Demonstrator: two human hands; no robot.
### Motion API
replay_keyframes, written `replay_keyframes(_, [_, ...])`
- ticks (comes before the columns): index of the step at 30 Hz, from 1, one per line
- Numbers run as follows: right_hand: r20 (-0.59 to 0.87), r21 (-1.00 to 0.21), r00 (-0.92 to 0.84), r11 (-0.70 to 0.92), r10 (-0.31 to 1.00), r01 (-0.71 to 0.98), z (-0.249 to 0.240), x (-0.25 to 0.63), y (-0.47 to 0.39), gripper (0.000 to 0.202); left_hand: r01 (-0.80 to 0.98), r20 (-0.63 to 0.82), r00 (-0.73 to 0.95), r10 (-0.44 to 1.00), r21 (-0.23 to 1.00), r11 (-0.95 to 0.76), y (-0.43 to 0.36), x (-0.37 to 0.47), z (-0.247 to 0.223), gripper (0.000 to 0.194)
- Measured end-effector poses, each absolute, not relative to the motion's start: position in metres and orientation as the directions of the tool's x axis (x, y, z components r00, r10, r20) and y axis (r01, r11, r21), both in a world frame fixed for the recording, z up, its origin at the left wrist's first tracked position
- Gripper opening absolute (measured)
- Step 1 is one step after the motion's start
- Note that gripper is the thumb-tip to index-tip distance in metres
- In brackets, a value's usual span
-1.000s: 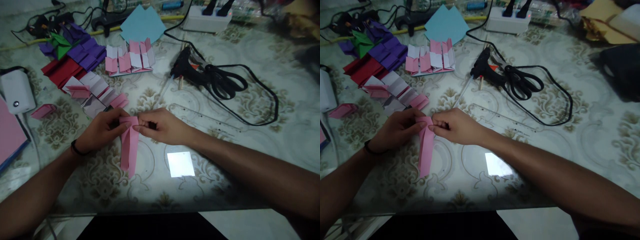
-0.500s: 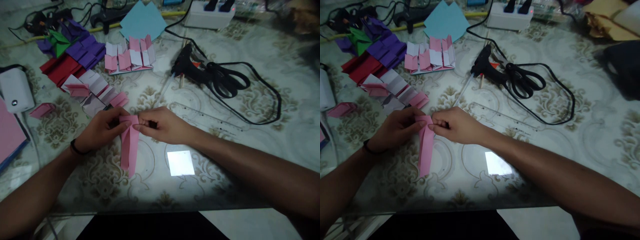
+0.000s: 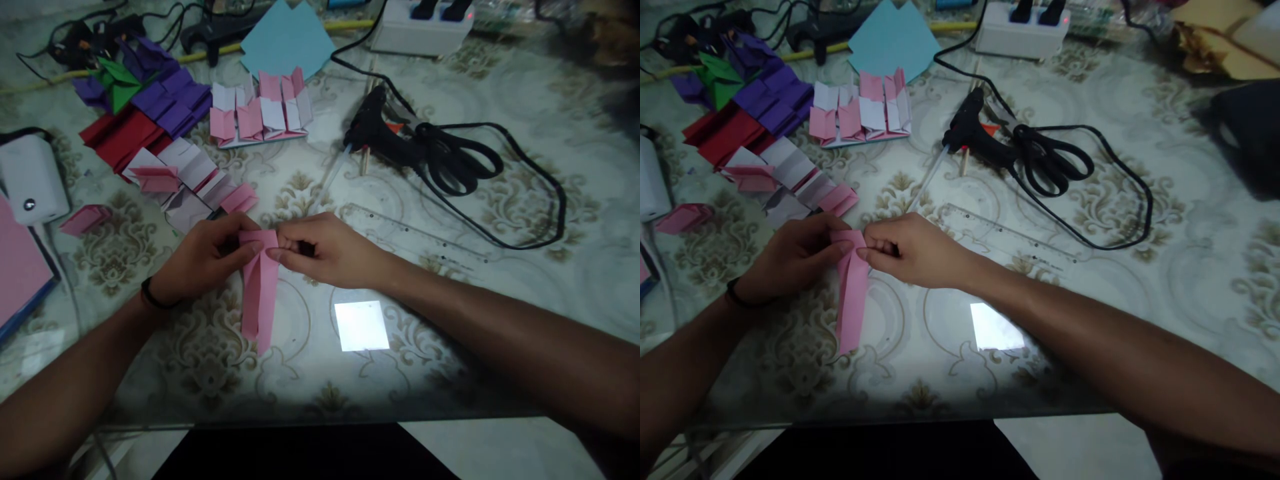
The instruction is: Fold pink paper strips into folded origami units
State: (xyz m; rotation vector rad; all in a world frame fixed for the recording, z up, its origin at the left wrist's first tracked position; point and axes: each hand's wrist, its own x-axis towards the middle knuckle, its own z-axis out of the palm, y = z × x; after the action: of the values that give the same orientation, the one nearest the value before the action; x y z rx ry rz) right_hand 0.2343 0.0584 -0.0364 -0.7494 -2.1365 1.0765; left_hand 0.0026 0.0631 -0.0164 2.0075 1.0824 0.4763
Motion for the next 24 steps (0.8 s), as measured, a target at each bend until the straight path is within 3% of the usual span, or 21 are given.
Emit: replay_keyframes(24, [0.271,-0.846,-0.645,0.496,0.715,0.194,-0.0367,0.2341,0.059,0.036,0.542,-0.053,0.567,0.822,0.775,-0.324,0.0633,0.0039,-0.014,0.019])
